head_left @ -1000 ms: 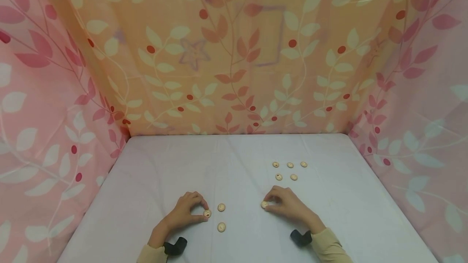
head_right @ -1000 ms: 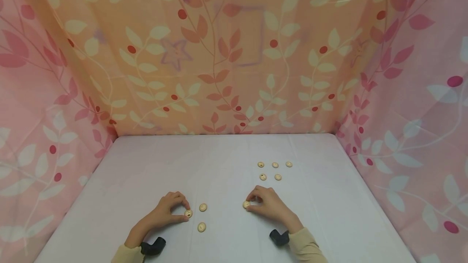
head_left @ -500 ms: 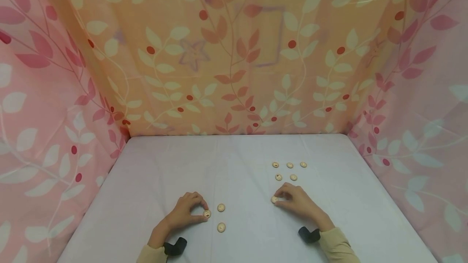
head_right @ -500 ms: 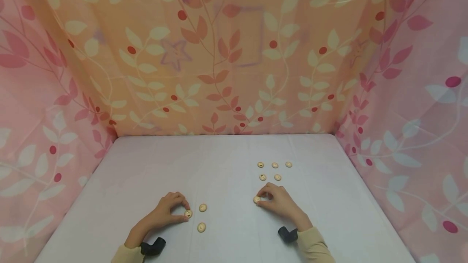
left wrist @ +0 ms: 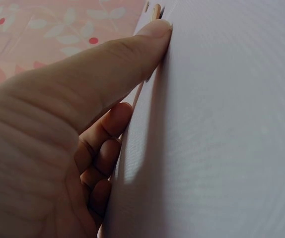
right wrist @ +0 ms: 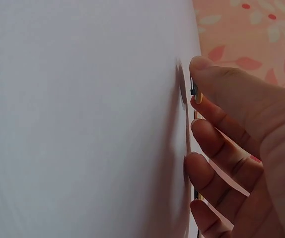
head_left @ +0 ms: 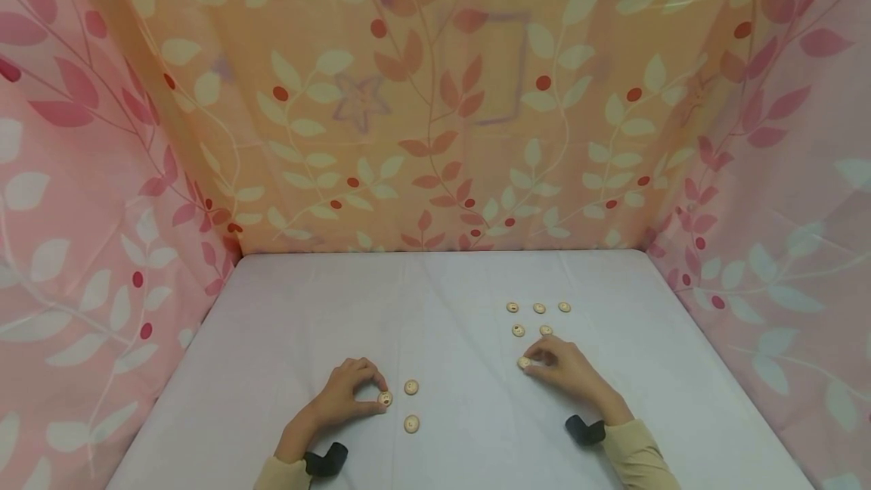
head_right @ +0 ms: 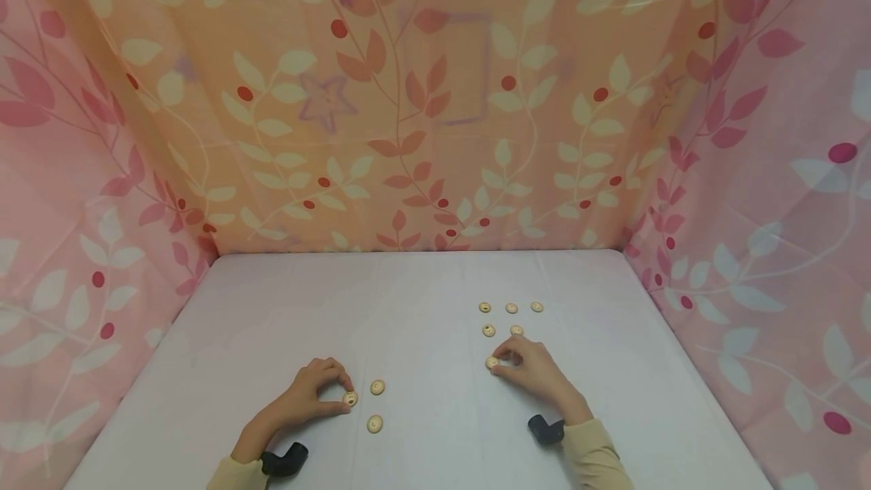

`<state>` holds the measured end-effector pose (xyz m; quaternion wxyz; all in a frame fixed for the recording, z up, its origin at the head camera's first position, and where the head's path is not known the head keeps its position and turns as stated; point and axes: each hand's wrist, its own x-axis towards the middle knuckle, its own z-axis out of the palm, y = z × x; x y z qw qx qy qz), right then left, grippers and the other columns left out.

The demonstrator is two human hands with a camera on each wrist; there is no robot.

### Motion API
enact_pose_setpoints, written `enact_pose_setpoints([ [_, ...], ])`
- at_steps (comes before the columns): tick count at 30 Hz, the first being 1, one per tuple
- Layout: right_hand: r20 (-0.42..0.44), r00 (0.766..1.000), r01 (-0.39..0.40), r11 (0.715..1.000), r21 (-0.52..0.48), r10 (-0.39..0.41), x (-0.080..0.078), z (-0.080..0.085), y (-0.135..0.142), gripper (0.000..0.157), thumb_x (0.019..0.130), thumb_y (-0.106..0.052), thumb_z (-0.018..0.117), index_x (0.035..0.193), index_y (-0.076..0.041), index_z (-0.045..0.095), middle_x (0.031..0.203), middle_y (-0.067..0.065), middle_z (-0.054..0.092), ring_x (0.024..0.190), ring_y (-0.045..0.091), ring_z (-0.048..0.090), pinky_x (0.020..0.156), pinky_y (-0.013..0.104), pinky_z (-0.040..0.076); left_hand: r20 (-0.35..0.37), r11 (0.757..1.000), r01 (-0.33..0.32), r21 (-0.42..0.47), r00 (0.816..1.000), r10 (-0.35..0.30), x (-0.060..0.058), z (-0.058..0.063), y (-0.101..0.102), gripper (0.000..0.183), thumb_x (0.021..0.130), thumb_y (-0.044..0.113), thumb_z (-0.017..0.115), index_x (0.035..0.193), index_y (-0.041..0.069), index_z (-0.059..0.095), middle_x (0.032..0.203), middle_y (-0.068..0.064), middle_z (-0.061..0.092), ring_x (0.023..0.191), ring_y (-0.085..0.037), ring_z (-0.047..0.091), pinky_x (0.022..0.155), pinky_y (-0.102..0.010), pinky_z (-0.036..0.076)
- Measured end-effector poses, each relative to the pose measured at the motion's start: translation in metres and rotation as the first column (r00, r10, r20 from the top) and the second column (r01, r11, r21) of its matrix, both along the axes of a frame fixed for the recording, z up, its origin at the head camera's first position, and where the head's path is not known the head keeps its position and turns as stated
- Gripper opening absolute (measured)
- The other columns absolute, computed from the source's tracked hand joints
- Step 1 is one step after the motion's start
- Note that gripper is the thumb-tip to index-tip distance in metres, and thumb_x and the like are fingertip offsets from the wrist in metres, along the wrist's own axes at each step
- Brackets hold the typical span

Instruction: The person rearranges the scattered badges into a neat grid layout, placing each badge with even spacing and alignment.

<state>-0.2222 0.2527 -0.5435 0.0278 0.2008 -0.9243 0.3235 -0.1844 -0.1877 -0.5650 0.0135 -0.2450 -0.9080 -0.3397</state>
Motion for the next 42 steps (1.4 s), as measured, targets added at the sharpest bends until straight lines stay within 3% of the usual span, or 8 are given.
enact_pose_setpoints([
  [12,0.001,0.997,0.08,0.996,0.042,-0.08,-0.007,-0.001,0.018,0.022,0.074,-0.035,0.076,0.091,-0.028,0.065,0.086,-0.017,0.059,0.076,0.006,0.051,0.069,0.025,0.042,0.027,1.0,0.001,-0.007,1.0,-0.001,0.0,0.002,0.0,0.026,0.068,0.044,0.077,0.086,0.034,0.061,0.095,0.021,0.054,0.097,-0.008,0.042,0.081,-0.037,0.03],
  [24,-0.063,0.991,0.119,0.993,0.022,-0.117,-0.014,-0.005,0.035,0.022,0.074,-0.033,0.077,0.091,-0.023,0.067,0.083,-0.013,0.06,0.072,0.007,0.051,0.064,0.024,0.041,0.041,1.0,0.005,0.009,0.999,-0.005,0.001,0.003,-0.001,0.027,0.068,0.043,0.077,0.087,0.032,0.061,0.096,0.021,0.054,0.096,-0.007,0.042,0.081,-0.036,0.029],
  [42,-0.013,0.97,0.244,0.968,0.058,-0.244,-0.022,-0.005,0.055,0.026,0.075,-0.035,0.076,0.092,-0.017,0.067,0.082,-0.005,0.06,0.069,0.01,0.047,0.06,0.024,0.037,0.04,1.0,0.002,0.006,0.999,-0.002,0.002,0.002,-0.001,0.027,0.069,0.044,0.076,0.088,0.033,0.061,0.097,0.021,0.053,0.096,-0.007,0.042,0.081,-0.036,0.029],
])
